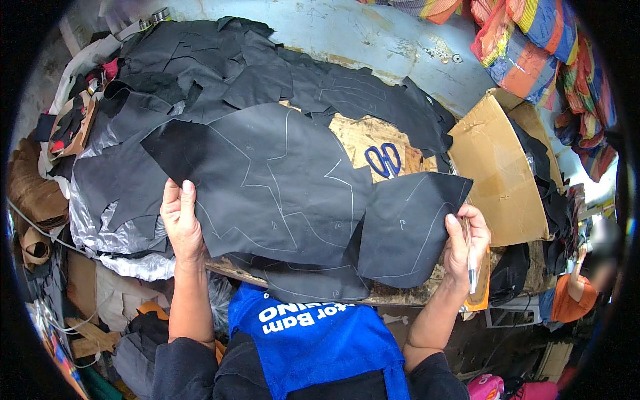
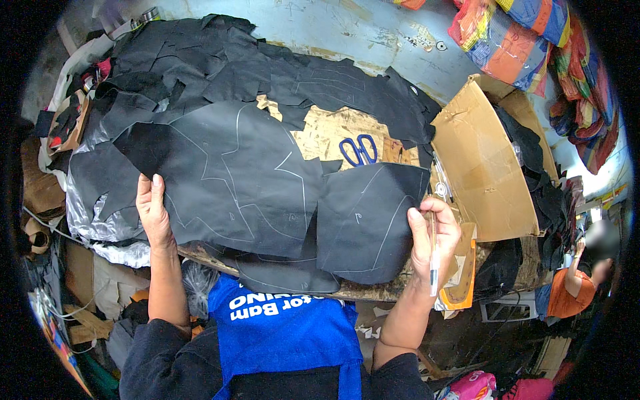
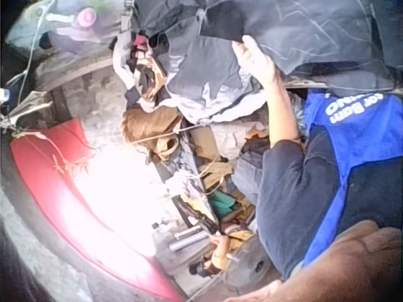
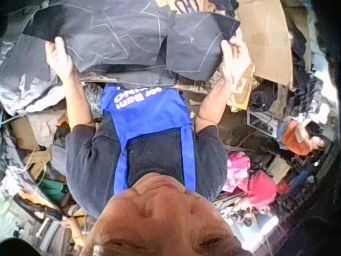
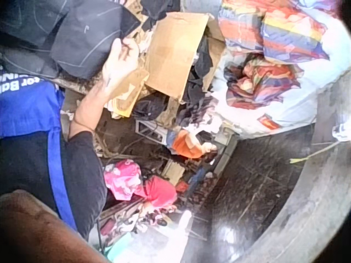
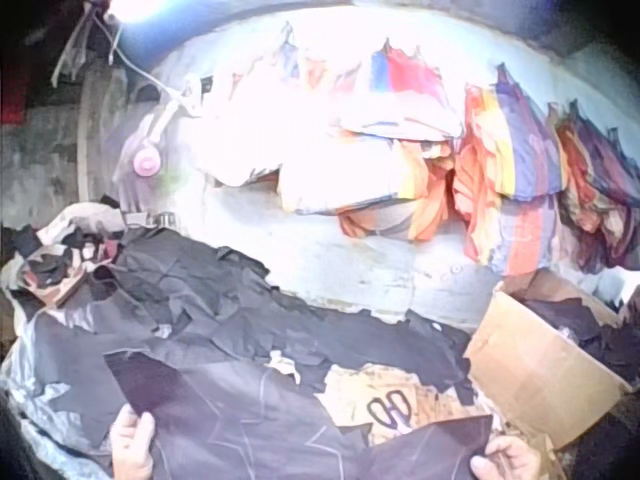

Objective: The person places cardboard templates on black fabric and traces their outlines with a white marker. They reposition the templates multiple times to mark several shapes on the fabric.

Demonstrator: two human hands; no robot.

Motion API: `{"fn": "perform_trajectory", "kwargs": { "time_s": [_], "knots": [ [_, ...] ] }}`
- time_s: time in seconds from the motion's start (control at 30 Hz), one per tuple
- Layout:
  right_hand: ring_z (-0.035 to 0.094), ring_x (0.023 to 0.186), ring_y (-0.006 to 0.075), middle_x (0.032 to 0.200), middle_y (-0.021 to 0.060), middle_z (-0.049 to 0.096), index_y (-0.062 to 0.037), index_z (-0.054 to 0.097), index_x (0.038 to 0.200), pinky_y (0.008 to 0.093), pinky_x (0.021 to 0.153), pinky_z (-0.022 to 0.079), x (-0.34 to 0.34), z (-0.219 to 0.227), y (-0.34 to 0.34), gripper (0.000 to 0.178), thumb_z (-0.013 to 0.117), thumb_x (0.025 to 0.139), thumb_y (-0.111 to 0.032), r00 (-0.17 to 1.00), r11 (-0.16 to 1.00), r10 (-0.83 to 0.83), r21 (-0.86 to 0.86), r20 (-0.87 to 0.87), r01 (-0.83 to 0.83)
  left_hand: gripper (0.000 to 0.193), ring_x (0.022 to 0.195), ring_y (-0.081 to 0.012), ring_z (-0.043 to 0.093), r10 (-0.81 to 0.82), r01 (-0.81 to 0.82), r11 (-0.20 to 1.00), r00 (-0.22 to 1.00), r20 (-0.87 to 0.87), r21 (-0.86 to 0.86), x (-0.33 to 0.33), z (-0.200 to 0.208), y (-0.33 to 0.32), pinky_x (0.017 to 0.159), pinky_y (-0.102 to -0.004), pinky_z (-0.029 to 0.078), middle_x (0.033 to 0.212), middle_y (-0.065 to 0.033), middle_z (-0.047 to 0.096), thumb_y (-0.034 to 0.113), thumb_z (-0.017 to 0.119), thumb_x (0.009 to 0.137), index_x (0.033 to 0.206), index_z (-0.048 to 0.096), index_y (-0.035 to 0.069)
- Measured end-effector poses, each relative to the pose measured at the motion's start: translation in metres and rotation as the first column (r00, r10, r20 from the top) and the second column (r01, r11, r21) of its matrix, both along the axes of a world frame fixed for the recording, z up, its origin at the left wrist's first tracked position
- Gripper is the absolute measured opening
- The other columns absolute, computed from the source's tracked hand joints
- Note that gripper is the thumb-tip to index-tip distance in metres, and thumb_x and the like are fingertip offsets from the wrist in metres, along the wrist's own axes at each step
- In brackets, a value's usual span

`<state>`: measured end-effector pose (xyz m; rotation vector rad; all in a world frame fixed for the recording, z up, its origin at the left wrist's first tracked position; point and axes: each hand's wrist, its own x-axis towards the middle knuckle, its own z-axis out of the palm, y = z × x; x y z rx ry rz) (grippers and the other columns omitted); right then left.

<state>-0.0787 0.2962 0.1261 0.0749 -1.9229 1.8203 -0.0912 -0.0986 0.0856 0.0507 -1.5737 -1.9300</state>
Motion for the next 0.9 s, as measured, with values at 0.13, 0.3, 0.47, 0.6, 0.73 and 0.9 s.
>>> {"fn": "perform_trajectory", "kwargs": {
  "time_s": [0.13, 0.3, 0.47, 0.6, 0.73, 0.9],
  "knots": [
    [0.05, 0.078, 0.0071, 0.087, -0.0003, 0.056, -0.0005, 0.059, 0.093, 0.0196, 0.072, 0.041, -0.004, -0.002, -0.008, 0.018, 0.07, 0.079, 0.0, 0.999, 0.999, 0.024, -0.029, 0.048, -0.022, 0.03, 0.094, -0.0062, 0.054, -0.033, 0.033, 0.999, 0.999, 0.025, 0.005, -0.003, -0.005, -0.013, 0.085, -0.0192, 0.039, 0.109, -0.0034, 0.062, 0.012, 0.055, 0.094, 0.122, 0.054, 0.0],
    [0.058, 0.06, 0.0108, 0.087, 0.0066, 0.06, 0.0016, 0.056, 0.103, 0.0212, 0.054, 0.05, -0.03, -0.033, -0.012, 0.019, 0.062, 0.088, -0.009, 0.889, 0.977, 0.201, -0.144, 0.411, -0.155, 0.029, 0.095, -0.0093, 0.058, -0.171, 0.158, 0.983, 0.973, 0.154, 0.094, -0.02, -0.041, -0.037, 0.085, -0.0233, 0.044, 0.11, -0.0053, 0.063, 0.01, 0.053, 0.095, 0.122, 0.053, -0.001],
    [0.063, 0.061, 0.0155, 0.086, 0.0121, 0.06, 0.0045, 0.051, 0.107, 0.0264, 0.053, 0.055, -0.048, -0.087, -0.023, 0.024, 0.057, 0.092, -0.013, 0.77, 0.975, 0.191, -0.028, 0.608, -0.219, 0.036, 0.101, -0.0158, 0.058, -0.244, 0.229, 0.969, 0.831, 0.5, 0.093, -0.027, -0.081, -0.054, 0.089, -0.0262, 0.045, 0.118, -0.0122, 0.059, 0.01, 0.049, 0.096, 0.127, 0.045, -0.008],
    [0.059, 0.063, 0.0111, 0.086, 0.0104, 0.06, 0.0049, 0.053, 0.101, 0.0236, 0.057, 0.052, -0.049, -0.105, -0.021, 0.026, 0.068, 0.083, -0.007, 0.803, 0.975, 0.148, 0.049, 0.578, -0.215, 0.044, 0.103, -0.0178, 0.058, -0.341, 0.28, 0.94, 0.808, 0.481, 0.197, -0.03, -0.086, -0.064, 0.089, -0.0275, 0.046, 0.118, -0.0166, 0.058, 0.007, 0.05, 0.094, 0.132, 0.035, -0.01],
    [0.053, 0.074, 0.007, 0.084, 0.0046, 0.056, 0.0006, 0.053, 0.098, 0.0209, 0.067, 0.047, -0.048, -0.109, -0.029, 0.033, 0.074, 0.073, 0.006, 0.863, 0.954, 0.175, 0.136, 0.473, -0.268, 0.037, 0.081, -0.0133, 0.064, -0.485, 0.472, 0.864, 0.682, 0.548, 0.177, -0.033, -0.07, -0.069, 0.065, -0.023, 0.053, 0.105, -0.0123, 0.064, 0.0, 0.051, 0.091, 0.126, 0.041, -0.005],
    [0.047, 0.07, 0.0051, 0.082, 0.0006, 0.052, -0.0029, 0.053, 0.093, 0.0186, 0.063, 0.04, -0.035, -0.092, -0.038, 0.025, 0.065, 0.076, 0.011, 0.944, 0.962, 0.156, 0.17, 0.291, -0.212, 0.031, 0.076, -0.011, 0.064, -0.356, 0.545, 0.833, 0.665, 0.656, -0.1, -0.028, -0.038, -0.064, 0.058, -0.0224, 0.052, 0.101, -0.0096, 0.065, -0.006, 0.047, 0.089, 0.12, 0.05, -0.003]
  ]
}}
